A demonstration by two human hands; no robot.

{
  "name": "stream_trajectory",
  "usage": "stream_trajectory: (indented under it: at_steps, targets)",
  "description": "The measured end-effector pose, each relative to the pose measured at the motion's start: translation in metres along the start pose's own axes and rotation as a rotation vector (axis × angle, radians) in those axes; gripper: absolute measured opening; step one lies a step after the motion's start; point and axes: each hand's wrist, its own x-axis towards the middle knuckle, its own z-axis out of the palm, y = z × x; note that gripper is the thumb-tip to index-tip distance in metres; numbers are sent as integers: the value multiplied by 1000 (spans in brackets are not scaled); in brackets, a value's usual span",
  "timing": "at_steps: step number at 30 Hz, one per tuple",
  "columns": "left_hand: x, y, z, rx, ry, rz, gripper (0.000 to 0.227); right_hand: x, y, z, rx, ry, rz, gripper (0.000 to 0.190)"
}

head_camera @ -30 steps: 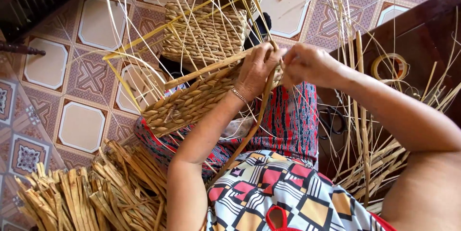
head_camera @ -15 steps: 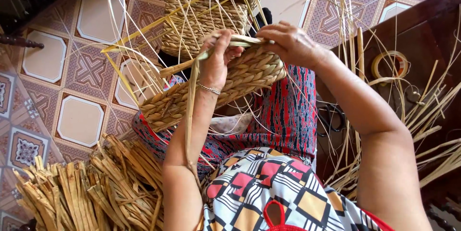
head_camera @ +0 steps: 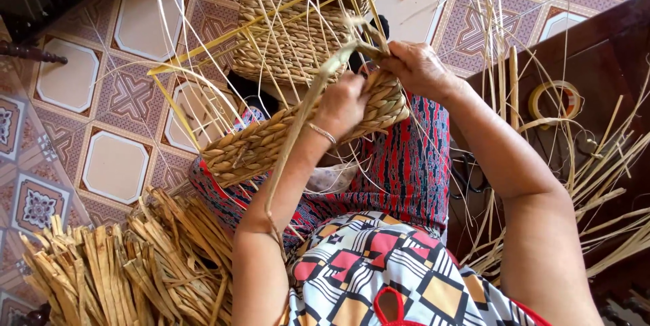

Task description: The person weaves a basket by hand, pulling dried plant stalks from a bundle and threading them through a wire frame. They wrap the stalks around the frame and tuck the ends into the woven structure, occasionally rotating the frame to continue the process.

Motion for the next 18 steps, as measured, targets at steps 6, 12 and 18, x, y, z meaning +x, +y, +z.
stream_trajectory:
  at_steps: [6,12,18]
  targets:
    - [30,23,-51,-210,41,-168,19,-3,-13,-7,43,-29,27,13]
    - [37,-54,48,-512,322,-73,14,-3,-9,-13,179,-115,151,18]
    - [-26,38,-10,-1309,315,-497,25,9,4,4,52,2,-81,9]
